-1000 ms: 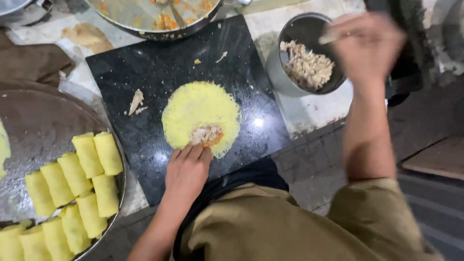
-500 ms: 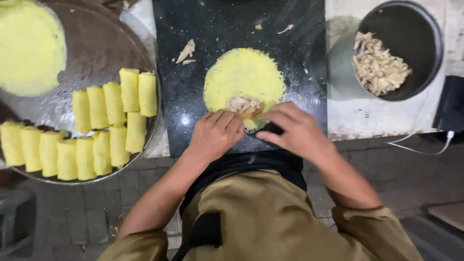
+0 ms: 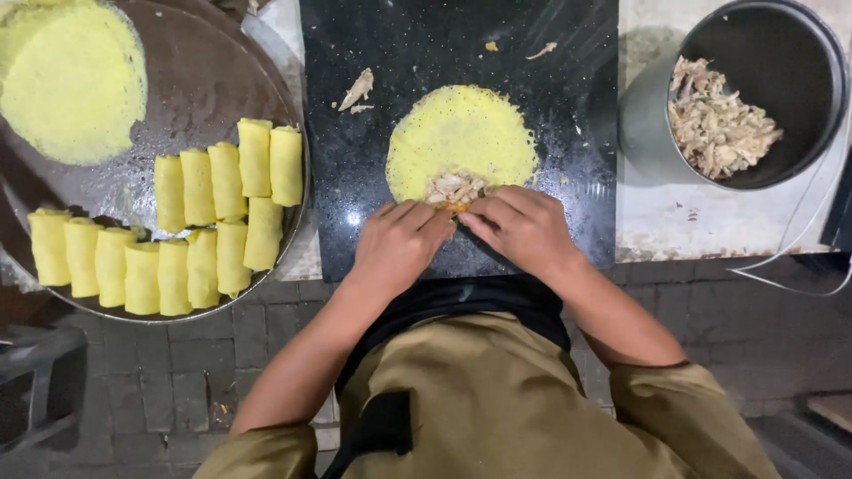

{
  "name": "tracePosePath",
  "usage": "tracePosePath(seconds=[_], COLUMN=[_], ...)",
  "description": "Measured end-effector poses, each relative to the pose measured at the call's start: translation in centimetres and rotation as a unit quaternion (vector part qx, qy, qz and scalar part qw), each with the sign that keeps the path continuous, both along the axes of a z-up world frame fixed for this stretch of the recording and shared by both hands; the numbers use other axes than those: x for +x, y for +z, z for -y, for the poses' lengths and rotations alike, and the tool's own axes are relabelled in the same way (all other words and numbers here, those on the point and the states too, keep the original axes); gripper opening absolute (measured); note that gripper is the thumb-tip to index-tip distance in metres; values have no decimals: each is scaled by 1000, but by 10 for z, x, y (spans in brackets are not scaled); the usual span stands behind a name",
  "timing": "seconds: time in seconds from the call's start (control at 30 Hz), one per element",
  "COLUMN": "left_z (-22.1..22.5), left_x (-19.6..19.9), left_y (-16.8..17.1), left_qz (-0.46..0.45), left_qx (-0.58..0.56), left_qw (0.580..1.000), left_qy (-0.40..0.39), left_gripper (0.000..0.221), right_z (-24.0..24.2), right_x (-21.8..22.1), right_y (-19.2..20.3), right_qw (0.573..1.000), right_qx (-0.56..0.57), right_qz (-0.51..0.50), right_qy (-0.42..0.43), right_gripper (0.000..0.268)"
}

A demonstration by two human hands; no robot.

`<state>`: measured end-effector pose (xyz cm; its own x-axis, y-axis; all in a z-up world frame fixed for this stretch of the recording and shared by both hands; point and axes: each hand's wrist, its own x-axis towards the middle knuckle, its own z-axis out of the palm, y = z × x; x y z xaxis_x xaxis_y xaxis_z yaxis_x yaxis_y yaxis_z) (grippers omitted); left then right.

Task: The person is preparing spring rolls by placing filling on thin yellow wrappers and rolling them into cylinders.

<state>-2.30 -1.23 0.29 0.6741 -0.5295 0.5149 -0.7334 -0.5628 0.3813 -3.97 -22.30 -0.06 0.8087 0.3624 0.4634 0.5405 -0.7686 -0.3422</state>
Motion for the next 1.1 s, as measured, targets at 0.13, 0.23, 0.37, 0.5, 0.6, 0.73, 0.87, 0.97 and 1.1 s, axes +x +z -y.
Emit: tracePosePath(seconds=[0.13,0.23,0.37,0.5,0.6,0.73,0.87,0.97,1.1], left_z=[8,7,4,3,3,8,14,13,12], left_x=[2,9,19,31,41,58,76,83,85], left_y=[-15,-8,1,14,14,-5,-14,-6,-8], left_qz=[75,111,131,149,133,117,14,-113,-177], left_qx=[31,23,7,13,18,-16,-55,-82,-88], left_qw=[996,993,991,988,991,993,998,990,980], left_qy=[29,14,-10,-20,-9,-4,6,-17,-29], left_gripper=[10,14,16,18,11,10,11,10,11], right_z=[3,3,1,2,-2,0,14,4,11], right_x=[2,-1,-4,5,19,34,50,63,71], right_y=[20,25,12,-6,11,15,11,26,19], right_qw=[999,999,1000,998,1000,993,973,967,976], right_qx=[14,13,-3,-36,25,89,131,162,162], right_qz=[-41,-30,24,56,18,-75,-189,-196,-145], right_qy=[20,31,14,-6,6,-2,7,-3,2], right_gripper=[14,25,24,9,10,14,18,24,16])
